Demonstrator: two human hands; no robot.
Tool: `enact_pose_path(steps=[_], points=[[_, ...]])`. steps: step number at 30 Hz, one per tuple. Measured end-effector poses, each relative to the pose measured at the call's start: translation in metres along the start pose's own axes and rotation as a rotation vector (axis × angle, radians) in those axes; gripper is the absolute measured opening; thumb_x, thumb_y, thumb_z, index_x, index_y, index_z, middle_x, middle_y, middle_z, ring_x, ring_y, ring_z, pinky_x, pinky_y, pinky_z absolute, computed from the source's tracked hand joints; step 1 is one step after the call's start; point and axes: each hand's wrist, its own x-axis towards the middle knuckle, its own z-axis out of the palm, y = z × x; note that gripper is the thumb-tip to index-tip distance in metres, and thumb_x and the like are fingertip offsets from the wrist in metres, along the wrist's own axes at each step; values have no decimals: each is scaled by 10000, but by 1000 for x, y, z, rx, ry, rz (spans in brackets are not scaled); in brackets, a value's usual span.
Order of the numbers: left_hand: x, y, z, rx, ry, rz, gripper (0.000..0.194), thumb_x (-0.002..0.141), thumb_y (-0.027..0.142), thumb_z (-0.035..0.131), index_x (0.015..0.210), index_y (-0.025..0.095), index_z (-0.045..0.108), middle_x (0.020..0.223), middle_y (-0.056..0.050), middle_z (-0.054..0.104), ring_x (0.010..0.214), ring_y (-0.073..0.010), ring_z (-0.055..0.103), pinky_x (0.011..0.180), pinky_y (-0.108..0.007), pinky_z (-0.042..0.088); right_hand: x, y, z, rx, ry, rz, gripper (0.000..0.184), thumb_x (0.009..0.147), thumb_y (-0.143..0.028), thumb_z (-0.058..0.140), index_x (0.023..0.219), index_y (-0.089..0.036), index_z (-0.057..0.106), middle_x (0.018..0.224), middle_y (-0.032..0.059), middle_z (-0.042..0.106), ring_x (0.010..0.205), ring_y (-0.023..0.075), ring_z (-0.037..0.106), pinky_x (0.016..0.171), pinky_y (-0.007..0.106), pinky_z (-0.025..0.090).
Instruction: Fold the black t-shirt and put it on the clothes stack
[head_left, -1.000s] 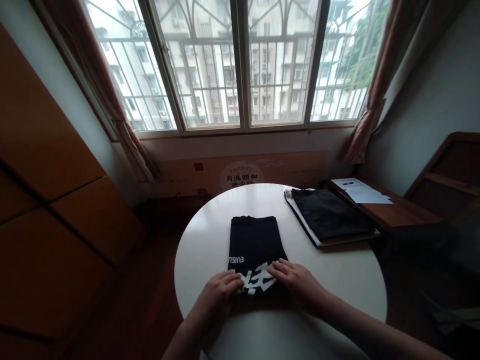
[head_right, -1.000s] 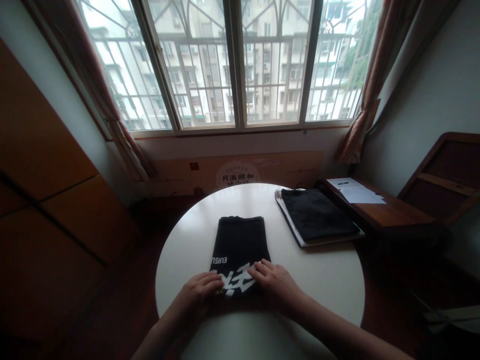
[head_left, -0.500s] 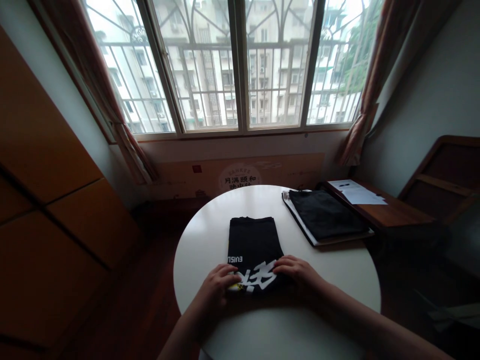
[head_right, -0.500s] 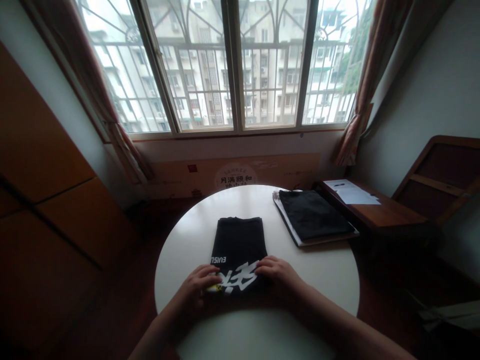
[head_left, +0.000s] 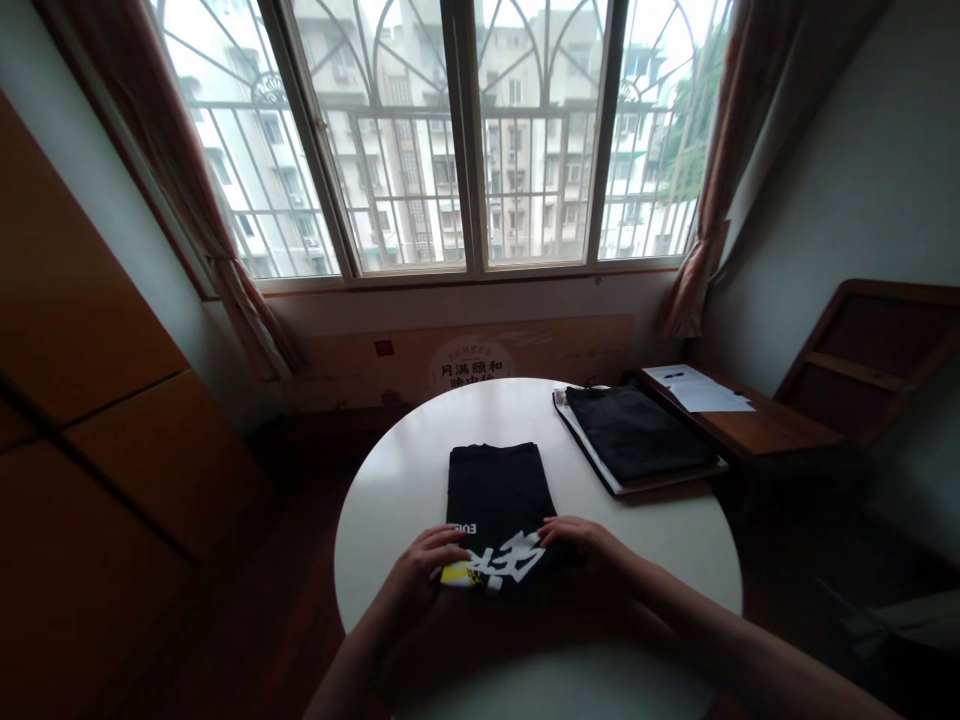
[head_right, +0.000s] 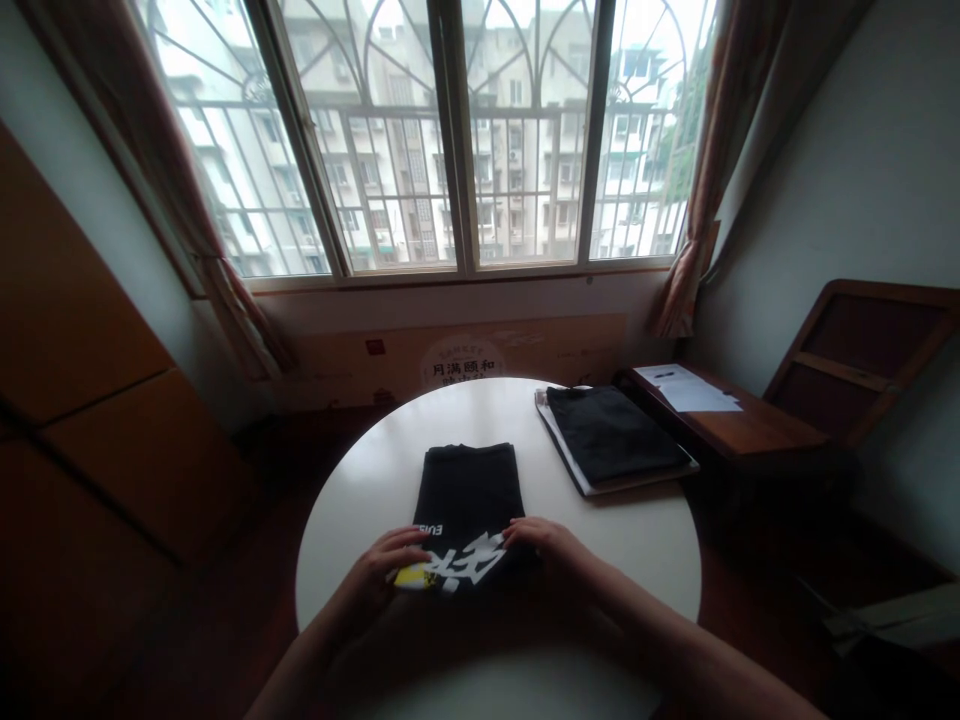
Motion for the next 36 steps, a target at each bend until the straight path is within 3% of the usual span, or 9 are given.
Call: enact_pose_path(steps=[3, 6, 8, 10, 13, 18, 23, 29, 36], points=[[1, 14, -10, -166, 14, -9, 235, 920, 310, 605, 1044, 259, 798, 1343, -105, 678, 1249, -294, 613, 1088, -443, 486, -2, -15, -10, 108, 39, 36, 222, 893, -313, 657, 1069, -203, 736, 1219, 149, 735, 1217, 318, 655, 1051, 492, 508], [8, 36, -23, -367, 19, 2, 318, 955, 446, 582, 1028, 206, 778, 1274, -134, 700, 1069, -269, 686, 929, -383, 571, -5, -32, -25, 333, 119, 114, 235, 924, -390, 660, 1060, -207, 718, 1256, 149, 703, 1129, 311, 692, 861, 457, 621], [17, 55, -33, -480, 2, -25, 420, 949, 529, 577, 1052, 167, 762, 1109, -142, 741, 888, -237, 702, 738, -327, 597, -5, -46, -41, 485, 167, 158, 279, 906, -433, 691, 1066, -206, 705, 1210, 133, 704, 1042, 298, 713, 735, 422, 654], [31, 78, -45, -560, -15, -70, 482, 913, 575, 612, 1070, 141, 754, 896, -105, 738, 732, -195, 672, 590, -273, 569, -3, -63, -61, 554, 202, 187, 308, 879, -455, 727, 1045, -197, 703, 1045, 92, 731, 928, 268, 731, 722, 417, 661], [58, 117, -69, -644, -21, -125, 538, 836, 602, 690, 1095, 133, 745, 811, -63, 696, 690, -181, 650, 494, -238, 557, 1, -92, -98, 506, 313, 212, 303, 860, -475, 751, 955, -192, 702, 808, 28, 712, 727, 204, 716, 662, 348, 652], [110, 180, -96, -776, -69, -84, 569, 787, 579, 757, 1142, 136, 718, 887, -78, 705, 731, -181, 667, 469, -214, 573, 3, -131, -169, 332, 573, 223, 352, 795, -514, 792, 936, -203, 704, 763, 16, 721, 626, 197, 706, 496, 279, 609], [169, 225, -86, -903, -124, -37, 536, 814, 536, 772, 1170, 145, 683, 932, -96, 716, 746, -179, 690, 555, -287, 625, -10, -139, -245, 261, 665, 229, 320, 808, -434, 799, 1012, -202, 721, 777, 28, 756, 605, 217, 731, 444, 278, 607], [258, 258, -68, -971, -139, -22, 412, 850, 397, 787, 1163, 148, 688, 1007, -103, 736, 786, -190, 719, 770, -435, 645, -2, -130, -322, 335, 750, 294, 185, 926, -140, 649, 1100, -150, 710, 863, 61, 784, 659, 196, 750, 525, 297, 645], [371, 261, -36, -931, -42, -22, 417, 795, 387, 826, 1126, 166, 703, 1091, -107, 738, 932, -232, 716, 863, -435, 612, 40, -68, -387, 342, 847, 244, 184, 909, -74, 623, 1040, -167, 712, 895, 49, 769, 718, 180, 746, 556, 302, 668]])
